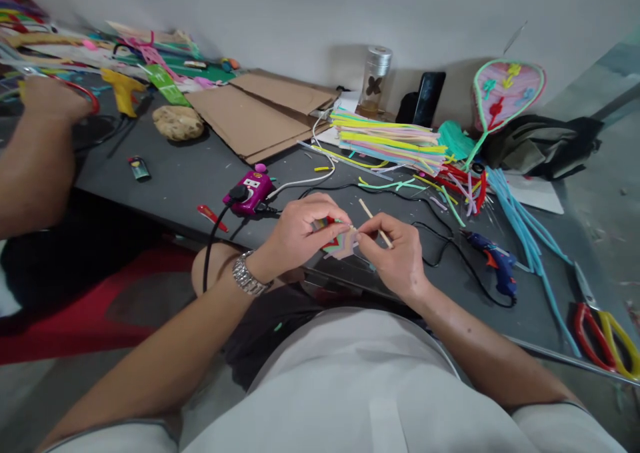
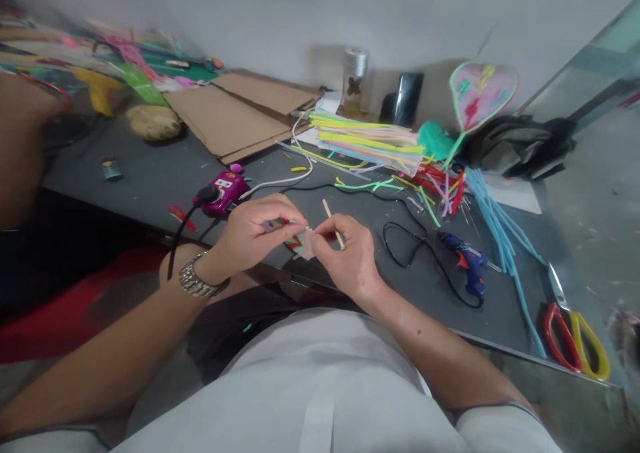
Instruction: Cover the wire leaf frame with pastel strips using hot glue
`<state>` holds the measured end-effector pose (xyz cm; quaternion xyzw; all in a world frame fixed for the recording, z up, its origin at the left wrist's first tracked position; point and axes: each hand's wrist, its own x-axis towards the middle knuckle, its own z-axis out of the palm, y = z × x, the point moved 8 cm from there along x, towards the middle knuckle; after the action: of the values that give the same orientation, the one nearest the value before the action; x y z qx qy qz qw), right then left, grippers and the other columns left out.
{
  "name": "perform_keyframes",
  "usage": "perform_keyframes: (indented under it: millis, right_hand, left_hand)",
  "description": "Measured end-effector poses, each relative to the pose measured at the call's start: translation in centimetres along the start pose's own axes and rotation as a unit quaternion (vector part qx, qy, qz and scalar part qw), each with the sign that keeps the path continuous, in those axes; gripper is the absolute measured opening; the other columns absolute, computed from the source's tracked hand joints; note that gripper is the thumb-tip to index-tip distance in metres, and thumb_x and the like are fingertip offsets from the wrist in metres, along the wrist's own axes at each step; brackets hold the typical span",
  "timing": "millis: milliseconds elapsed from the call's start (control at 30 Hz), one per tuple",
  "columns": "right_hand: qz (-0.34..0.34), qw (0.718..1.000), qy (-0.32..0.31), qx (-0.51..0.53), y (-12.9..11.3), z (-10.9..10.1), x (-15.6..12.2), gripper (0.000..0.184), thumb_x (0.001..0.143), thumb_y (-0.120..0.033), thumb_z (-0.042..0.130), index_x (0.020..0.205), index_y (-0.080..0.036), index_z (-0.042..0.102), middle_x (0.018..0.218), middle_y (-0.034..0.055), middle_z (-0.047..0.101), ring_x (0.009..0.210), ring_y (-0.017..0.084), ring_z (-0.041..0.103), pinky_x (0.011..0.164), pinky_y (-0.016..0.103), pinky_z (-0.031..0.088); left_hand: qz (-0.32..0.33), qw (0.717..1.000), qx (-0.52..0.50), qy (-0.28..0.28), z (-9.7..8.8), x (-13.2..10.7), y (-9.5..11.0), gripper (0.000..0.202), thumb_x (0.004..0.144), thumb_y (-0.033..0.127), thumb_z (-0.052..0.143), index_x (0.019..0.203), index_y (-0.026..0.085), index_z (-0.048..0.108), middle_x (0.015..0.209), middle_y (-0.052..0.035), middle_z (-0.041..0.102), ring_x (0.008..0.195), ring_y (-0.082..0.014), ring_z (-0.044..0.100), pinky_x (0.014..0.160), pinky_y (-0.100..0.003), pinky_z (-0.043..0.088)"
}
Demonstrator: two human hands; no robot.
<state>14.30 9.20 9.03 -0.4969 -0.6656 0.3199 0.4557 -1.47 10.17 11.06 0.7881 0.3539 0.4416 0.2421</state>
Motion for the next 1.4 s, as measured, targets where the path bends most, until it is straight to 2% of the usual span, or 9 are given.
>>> perform_keyframes:
  millis: [233, 433, 667, 767, 900, 1033, 1200, 1300, 1400]
  right_hand:
    - [-0.011, 1.000, 0.002, 0.003, -0.6, 0.2, -0.1, 0.013, 0.078, -0.024, 0.066, 0.066, -0.020, 0.067, 0.064, -0.0030, 0.064, 0.063, 0.013, 0.056, 0.065, 0.026, 0.044]
    - [0.006, 1.000, -0.022, 0.020, 0.6, 0.2, 0.2, 0.012, 0.082, -0.026, 0.067, 0.072, -0.020, 0.072, 0.068, -0.0020, 0.068, 0.066, 0.014, 0.058, 0.067, 0.027, 0.046]
    - [-0.002, 1.000, -0.006, -0.017, 2.1, -3.0, 0.7, 0.020, 0.084, -0.037, 0.075, 0.095, -0.021, 0.076, 0.086, 0.0022, 0.075, 0.079, 0.018, 0.066, 0.080, 0.034, 0.052]
    - [0.022, 0.999, -0.041, -0.009, 3.4, -3.4, 0.0, 0.025, 0.086, -0.040, 0.074, 0.102, -0.020, 0.072, 0.091, 0.0041, 0.077, 0.082, 0.020, 0.069, 0.084, 0.037, 0.054]
    - [0.053, 0.993, -0.101, 0.010, 5.4, -2.5, -1.1, 0.024, 0.097, -0.040, 0.060, 0.107, -0.019, 0.068, 0.086, 0.0046, 0.078, 0.076, 0.019, 0.070, 0.077, 0.035, 0.056]
    - [-0.032, 0.992, -0.096, -0.069, 5.9, -2.6, -0.6, 0.028, 0.102, -0.036, 0.052, 0.114, -0.020, 0.071, 0.088, 0.0055, 0.076, 0.078, 0.019, 0.069, 0.076, 0.033, 0.053]
    - [-0.168, 0.930, -0.133, -0.300, 5.9, -1.8, 0.8, 0.031, 0.101, -0.019, 0.046, 0.114, -0.016, 0.074, 0.102, 0.0147, 0.075, 0.096, 0.026, 0.064, 0.085, 0.039, 0.047]
    - [-0.153, 0.882, -0.187, -0.404, 7.2, -1.1, 1.3, 0.033, 0.096, -0.013, 0.049, 0.119, -0.011, 0.073, 0.109, 0.0181, 0.073, 0.101, 0.030, 0.061, 0.086, 0.042, 0.044]
    - [-0.134, 0.873, -0.216, -0.416, 7.3, -0.7, 1.1, 0.040, 0.088, -0.011, 0.058, 0.127, -0.010, 0.069, 0.124, 0.0212, 0.070, 0.114, 0.035, 0.058, 0.092, 0.046, 0.044]
  left_hand:
    - [-0.016, 1.000, -0.006, 0.003, -0.2, -0.3, -0.2, 0.014, 0.094, 0.023, 0.068, 0.084, 0.018, 0.076, 0.083, -0.0044, 0.074, 0.076, -0.0147, 0.068, 0.075, -0.025, 0.053]
    - [-0.041, 0.999, 0.000, -0.009, -0.1, 0.2, -0.2, 0.017, 0.093, 0.026, 0.067, 0.081, 0.018, 0.074, 0.081, -0.0036, 0.073, 0.075, -0.0146, 0.066, 0.074, -0.026, 0.051]
    - [-0.155, 0.987, -0.002, -0.045, -1.8, 1.6, -1.7, 0.017, 0.087, 0.032, 0.069, 0.082, 0.016, 0.075, 0.081, -0.0026, 0.076, 0.069, -0.0139, 0.064, 0.061, -0.023, 0.046]
    - [-0.172, 0.982, 0.007, -0.072, -2.2, 2.5, -2.9, 0.015, 0.084, 0.030, 0.070, 0.082, 0.017, 0.076, 0.075, -0.0009, 0.073, 0.063, -0.0122, 0.059, 0.058, -0.024, 0.043]
    - [-0.191, 0.976, -0.020, -0.104, -1.1, 3.0, -4.8, 0.013, 0.082, 0.028, 0.070, 0.078, 0.017, 0.075, 0.069, -0.0005, 0.069, 0.060, -0.0117, 0.057, 0.054, -0.024, 0.041]
    - [-0.198, 0.968, -0.046, -0.147, 0.8, 3.2, -6.0, 0.020, 0.085, 0.036, 0.070, 0.085, 0.017, 0.078, 0.074, -0.0015, 0.072, 0.064, -0.0135, 0.061, 0.059, -0.025, 0.045]
    - [-0.204, 0.960, -0.072, -0.177, 2.2, 3.6, -6.3, 0.028, 0.084, 0.042, 0.072, 0.096, 0.018, 0.081, 0.087, -0.0041, 0.079, 0.074, -0.0166, 0.068, 0.067, -0.027, 0.052]
    - [-0.218, 0.956, -0.054, -0.191, 2.5, 3.4, -6.2, 0.029, 0.082, 0.043, 0.074, 0.095, 0.018, 0.082, 0.077, -0.0028, 0.076, 0.064, -0.0146, 0.064, 0.058, -0.025, 0.047]
    - [-0.208, 0.957, -0.038, -0.201, 2.5, 3.2, -5.7, 0.023, 0.082, 0.040, 0.074, 0.087, 0.018, 0.081, 0.070, -0.0015, 0.072, 0.060, -0.0136, 0.060, 0.054, -0.024, 0.043]
